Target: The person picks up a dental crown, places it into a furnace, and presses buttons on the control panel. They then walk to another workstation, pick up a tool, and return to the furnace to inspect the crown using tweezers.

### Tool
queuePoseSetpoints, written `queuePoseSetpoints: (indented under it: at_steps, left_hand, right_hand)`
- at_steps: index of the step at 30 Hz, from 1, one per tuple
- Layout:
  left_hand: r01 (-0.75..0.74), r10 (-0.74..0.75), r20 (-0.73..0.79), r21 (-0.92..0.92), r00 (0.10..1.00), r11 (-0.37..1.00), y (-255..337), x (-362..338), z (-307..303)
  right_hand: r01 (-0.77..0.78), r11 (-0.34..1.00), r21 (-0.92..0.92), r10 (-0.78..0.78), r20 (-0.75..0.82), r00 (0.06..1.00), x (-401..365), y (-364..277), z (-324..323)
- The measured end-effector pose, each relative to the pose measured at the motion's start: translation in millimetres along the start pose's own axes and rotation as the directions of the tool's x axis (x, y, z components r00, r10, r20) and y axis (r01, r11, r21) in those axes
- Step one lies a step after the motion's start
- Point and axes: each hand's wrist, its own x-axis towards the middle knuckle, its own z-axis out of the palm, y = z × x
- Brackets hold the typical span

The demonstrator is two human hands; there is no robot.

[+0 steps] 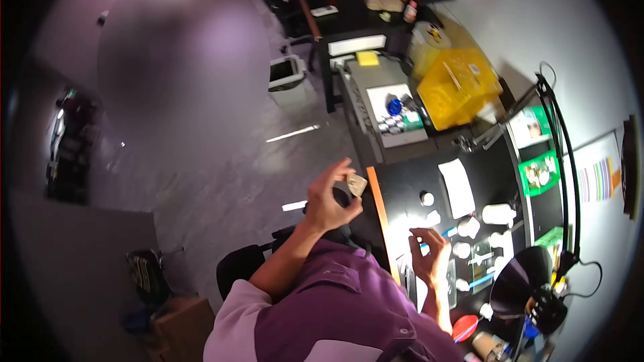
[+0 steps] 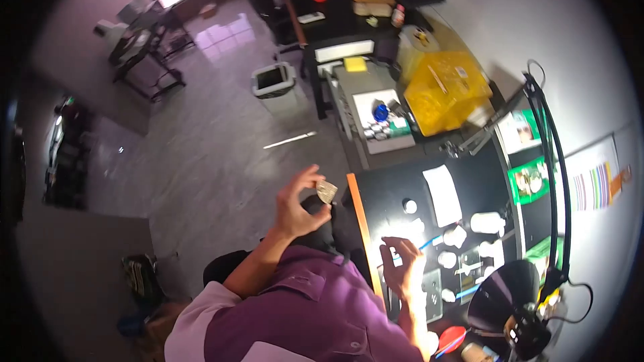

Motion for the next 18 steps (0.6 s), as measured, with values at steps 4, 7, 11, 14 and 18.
queuePoseSetpoints:
  at_steps: [4, 7, 11, 14, 18]
  left_hand:
    - [0.099, -0.098, -0.033, 0.004, 0.995, 0.995, -39, 21, -28]
    - [0.096, -0.090, -0.088, 0.058, 0.992, 0.994, -76, 47, -70]
    - [0.118, -0.112, -0.133, 0.040, 0.985, 0.992, -139, 86, -146]
    - [0.134, -0.126, -0.149, 0.044, 0.981, 0.990, -174, 118, -212]
    - [0.178, -0.152, -0.179, 0.142, 0.972, 0.974, -211, 157, -301]
  right_hand:
    - [-0.094, 0.995, 0.037, 0.095, -0.002, 0.996, 41, -23, 30]
    - [-0.072, 0.997, 0.037, 0.071, 0.031, 0.997, 85, -34, 75]
    - [-0.110, 0.989, 0.101, 0.108, 0.024, 0.994, 165, -60, 159]
    - [-0.171, 0.982, 0.075, 0.165, 0.075, 0.983, 233, -87, 216]
    - [-0.084, 0.991, 0.104, 0.074, 0.096, 0.993, 319, -135, 285]
